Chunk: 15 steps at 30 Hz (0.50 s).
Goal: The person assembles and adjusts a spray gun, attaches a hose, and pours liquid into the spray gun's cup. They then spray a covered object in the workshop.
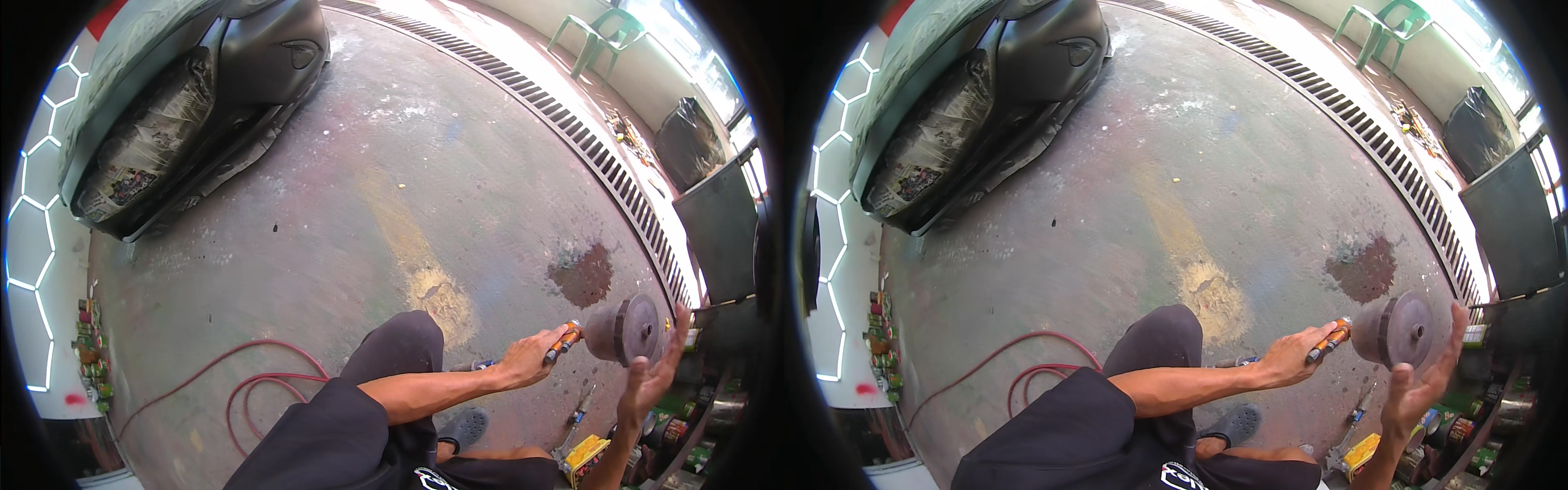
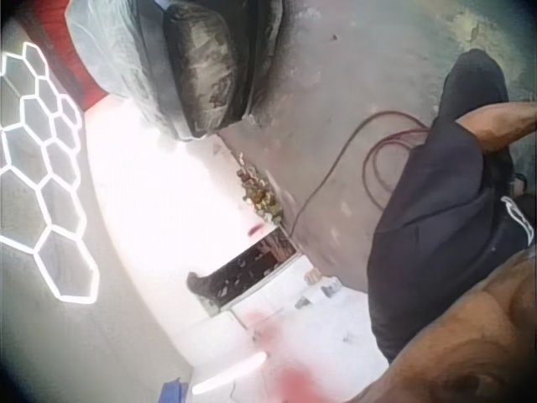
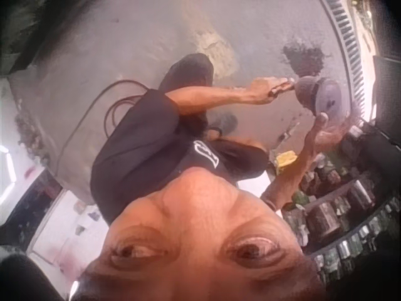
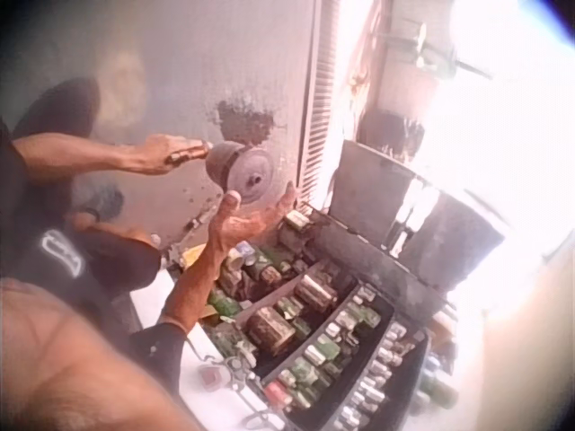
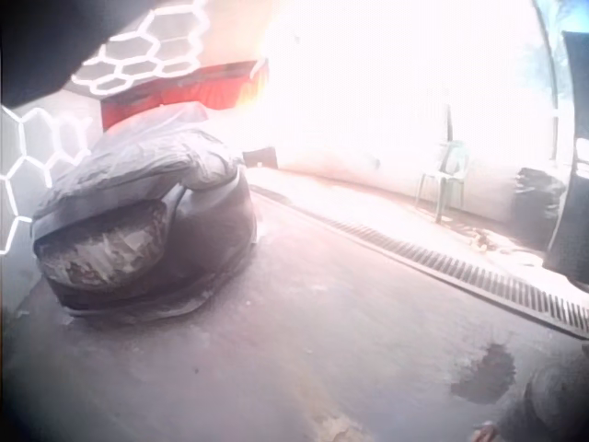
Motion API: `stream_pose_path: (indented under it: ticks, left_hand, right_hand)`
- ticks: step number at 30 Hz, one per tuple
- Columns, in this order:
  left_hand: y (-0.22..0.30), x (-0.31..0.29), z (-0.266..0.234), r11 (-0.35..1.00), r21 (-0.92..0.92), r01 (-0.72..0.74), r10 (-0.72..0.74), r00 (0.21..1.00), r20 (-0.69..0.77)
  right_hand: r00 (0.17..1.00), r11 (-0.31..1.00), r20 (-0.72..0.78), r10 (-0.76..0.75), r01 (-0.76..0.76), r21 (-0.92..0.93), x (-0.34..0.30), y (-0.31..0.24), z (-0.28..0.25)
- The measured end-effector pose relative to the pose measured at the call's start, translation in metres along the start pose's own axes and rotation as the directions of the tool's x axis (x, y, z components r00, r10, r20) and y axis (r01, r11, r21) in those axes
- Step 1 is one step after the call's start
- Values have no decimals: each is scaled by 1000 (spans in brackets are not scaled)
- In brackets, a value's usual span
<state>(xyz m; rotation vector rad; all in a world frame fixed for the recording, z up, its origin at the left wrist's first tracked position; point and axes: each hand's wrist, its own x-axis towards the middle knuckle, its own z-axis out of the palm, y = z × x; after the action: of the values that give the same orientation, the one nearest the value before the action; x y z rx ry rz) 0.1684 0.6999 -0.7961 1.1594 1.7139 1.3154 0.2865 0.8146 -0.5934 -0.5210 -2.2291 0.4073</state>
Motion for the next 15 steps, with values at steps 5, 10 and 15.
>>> stream_pose_path:
  ticks: [5,10,15]
  left_hand:
    - [-7,28,-30,999,-36,-23,11,958,-287]
    - [5,48,-72,997,-56,-57,18,846,-534]
    - [27,41,-107,994,-47,-102,47,758,-651]
  right_hand:
    - [815,891,-439,378,-192,412,-3,72,-22]
    - [471,593,-385,794,-457,663,17,91,2]
    - [716,666,289,635,-698,264,-16,134,49]
